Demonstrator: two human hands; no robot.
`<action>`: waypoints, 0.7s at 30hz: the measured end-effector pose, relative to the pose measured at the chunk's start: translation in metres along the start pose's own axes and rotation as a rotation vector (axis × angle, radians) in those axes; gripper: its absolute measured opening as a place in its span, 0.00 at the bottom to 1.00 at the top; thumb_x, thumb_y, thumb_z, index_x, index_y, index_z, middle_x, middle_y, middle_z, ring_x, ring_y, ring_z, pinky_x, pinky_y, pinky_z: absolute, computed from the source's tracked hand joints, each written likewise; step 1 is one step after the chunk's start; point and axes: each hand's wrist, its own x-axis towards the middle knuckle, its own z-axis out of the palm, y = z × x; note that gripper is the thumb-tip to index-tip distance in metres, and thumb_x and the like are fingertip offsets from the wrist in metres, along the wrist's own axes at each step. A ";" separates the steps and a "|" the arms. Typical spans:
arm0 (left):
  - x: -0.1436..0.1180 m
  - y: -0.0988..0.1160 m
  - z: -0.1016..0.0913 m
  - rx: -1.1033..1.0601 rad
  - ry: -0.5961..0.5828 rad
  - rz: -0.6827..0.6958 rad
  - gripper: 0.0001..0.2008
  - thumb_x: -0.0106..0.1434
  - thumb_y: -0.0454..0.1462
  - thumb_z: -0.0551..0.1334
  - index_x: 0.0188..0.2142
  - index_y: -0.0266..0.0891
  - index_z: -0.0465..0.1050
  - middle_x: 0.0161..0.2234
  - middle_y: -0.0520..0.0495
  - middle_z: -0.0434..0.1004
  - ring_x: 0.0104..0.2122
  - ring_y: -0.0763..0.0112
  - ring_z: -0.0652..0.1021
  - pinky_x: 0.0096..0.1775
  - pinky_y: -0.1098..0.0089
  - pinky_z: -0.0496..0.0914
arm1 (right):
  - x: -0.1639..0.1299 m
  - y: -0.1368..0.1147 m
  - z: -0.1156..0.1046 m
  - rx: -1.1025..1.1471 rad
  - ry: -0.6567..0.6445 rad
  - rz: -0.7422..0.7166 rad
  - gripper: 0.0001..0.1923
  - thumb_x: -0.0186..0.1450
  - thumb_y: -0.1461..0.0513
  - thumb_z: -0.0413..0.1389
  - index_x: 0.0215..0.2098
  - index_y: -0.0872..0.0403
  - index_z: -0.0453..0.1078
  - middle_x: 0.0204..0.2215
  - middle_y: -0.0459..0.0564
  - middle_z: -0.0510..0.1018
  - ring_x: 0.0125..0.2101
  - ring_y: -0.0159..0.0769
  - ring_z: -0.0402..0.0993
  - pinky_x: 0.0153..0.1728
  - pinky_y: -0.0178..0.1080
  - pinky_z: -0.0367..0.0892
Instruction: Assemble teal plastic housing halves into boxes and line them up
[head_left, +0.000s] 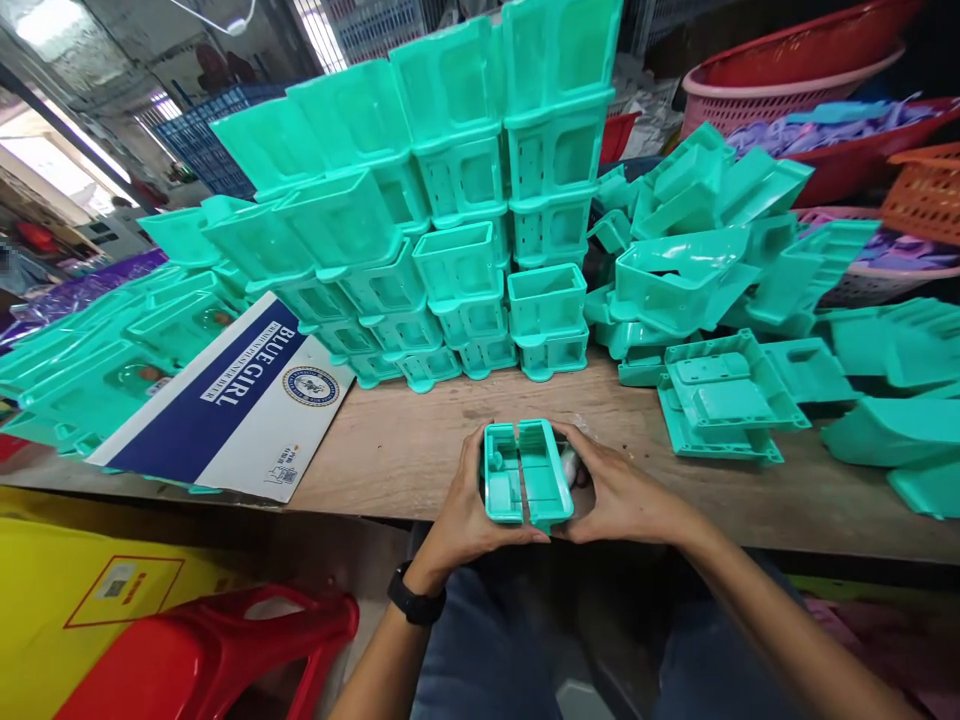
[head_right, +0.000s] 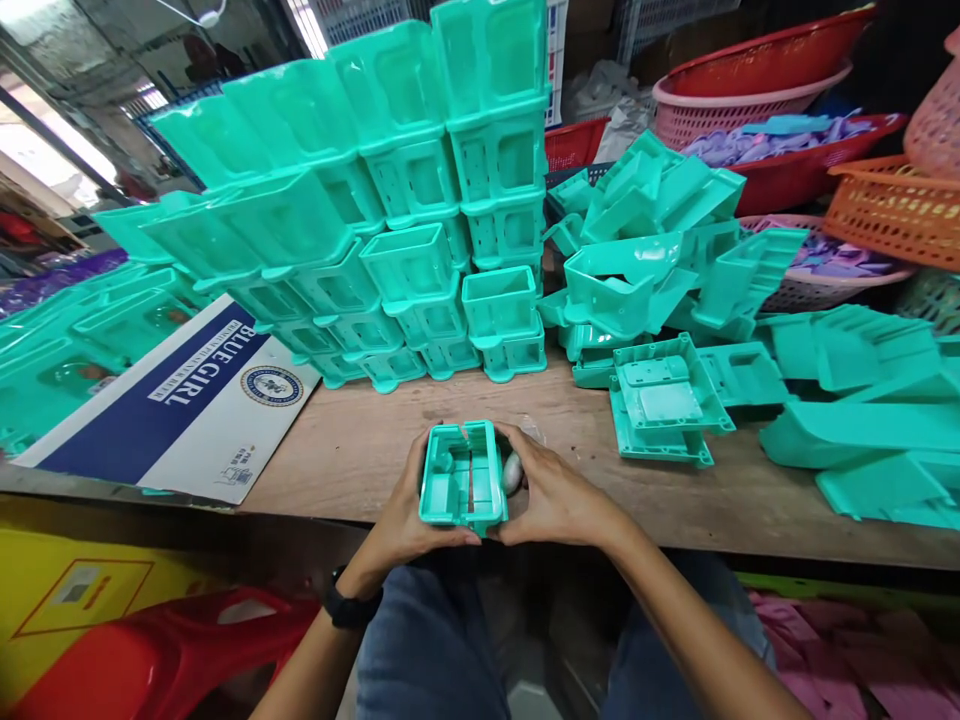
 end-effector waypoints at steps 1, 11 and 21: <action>0.000 0.001 0.000 0.008 0.008 0.002 0.67 0.44 0.60 0.79 0.72 0.45 0.44 0.71 0.30 0.53 0.71 0.37 0.60 0.70 0.39 0.56 | 0.001 0.000 0.000 -0.008 0.004 -0.006 0.56 0.45 0.65 0.69 0.70 0.55 0.54 0.53 0.57 0.77 0.47 0.49 0.77 0.49 0.47 0.72; 0.001 0.003 0.004 -0.036 0.026 0.028 0.63 0.47 0.54 0.81 0.71 0.45 0.44 0.70 0.31 0.53 0.70 0.40 0.62 0.69 0.41 0.59 | 0.005 0.005 0.002 -0.010 -0.035 -0.051 0.58 0.46 0.64 0.69 0.71 0.56 0.51 0.66 0.66 0.68 0.64 0.58 0.69 0.62 0.55 0.67; 0.002 0.005 0.004 -0.010 0.044 -0.004 0.64 0.44 0.58 0.80 0.69 0.44 0.46 0.69 0.31 0.58 0.69 0.39 0.65 0.68 0.42 0.63 | 0.004 0.014 0.006 -0.017 -0.016 -0.149 0.63 0.49 0.62 0.71 0.77 0.51 0.46 0.71 0.64 0.64 0.68 0.59 0.64 0.65 0.57 0.64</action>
